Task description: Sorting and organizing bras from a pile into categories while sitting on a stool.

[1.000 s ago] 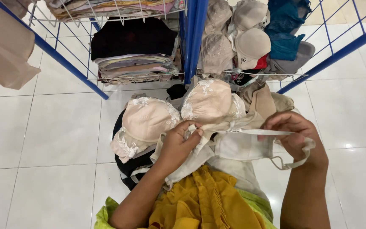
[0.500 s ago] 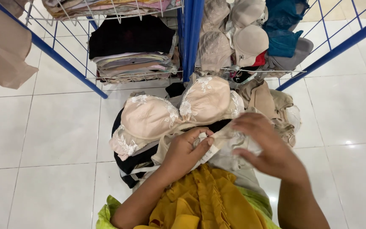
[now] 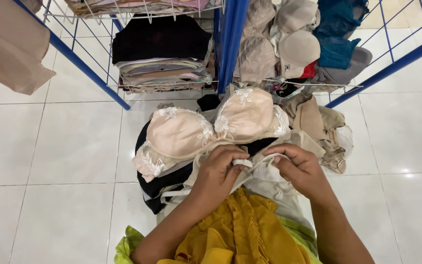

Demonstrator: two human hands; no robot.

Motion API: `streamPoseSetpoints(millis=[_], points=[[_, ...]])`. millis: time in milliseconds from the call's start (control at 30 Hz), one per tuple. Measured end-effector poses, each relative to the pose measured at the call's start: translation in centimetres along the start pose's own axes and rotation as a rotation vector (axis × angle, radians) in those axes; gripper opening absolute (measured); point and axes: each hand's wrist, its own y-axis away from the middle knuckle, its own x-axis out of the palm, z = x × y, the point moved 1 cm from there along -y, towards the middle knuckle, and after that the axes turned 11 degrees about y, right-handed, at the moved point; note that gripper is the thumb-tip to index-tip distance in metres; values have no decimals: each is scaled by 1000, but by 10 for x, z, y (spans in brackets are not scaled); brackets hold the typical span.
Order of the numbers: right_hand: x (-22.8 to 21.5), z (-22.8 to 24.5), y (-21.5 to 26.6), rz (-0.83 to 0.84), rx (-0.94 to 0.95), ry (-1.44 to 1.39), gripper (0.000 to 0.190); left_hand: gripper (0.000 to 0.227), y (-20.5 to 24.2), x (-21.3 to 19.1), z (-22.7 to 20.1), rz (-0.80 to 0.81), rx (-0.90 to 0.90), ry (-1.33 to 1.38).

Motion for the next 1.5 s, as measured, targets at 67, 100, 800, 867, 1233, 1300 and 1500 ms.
streamPoseSetpoints(millis=[67,100,800,867,1233,1300,1500], points=[[-1,-13,2,21,176,-152,25,27,5,0,2,-41,80,-52],[-2,-15,1,25,179,-268,24,27,7,-1,2,-75,148,-118],[9,17,3,243,58,-154,33,60,12,9,6,-77,314,-329],[18,17,2,236,55,-50,34,63,14,11,7,-65,394,-390],[6,30,5,4,-405,250,18,70,0,-12,-24,236,129,-222],[4,37,5,-28,-481,333,21,63,1,-14,-20,243,133,-204],[12,47,6,-88,-658,505,25,41,0,-7,1,197,21,-183]])
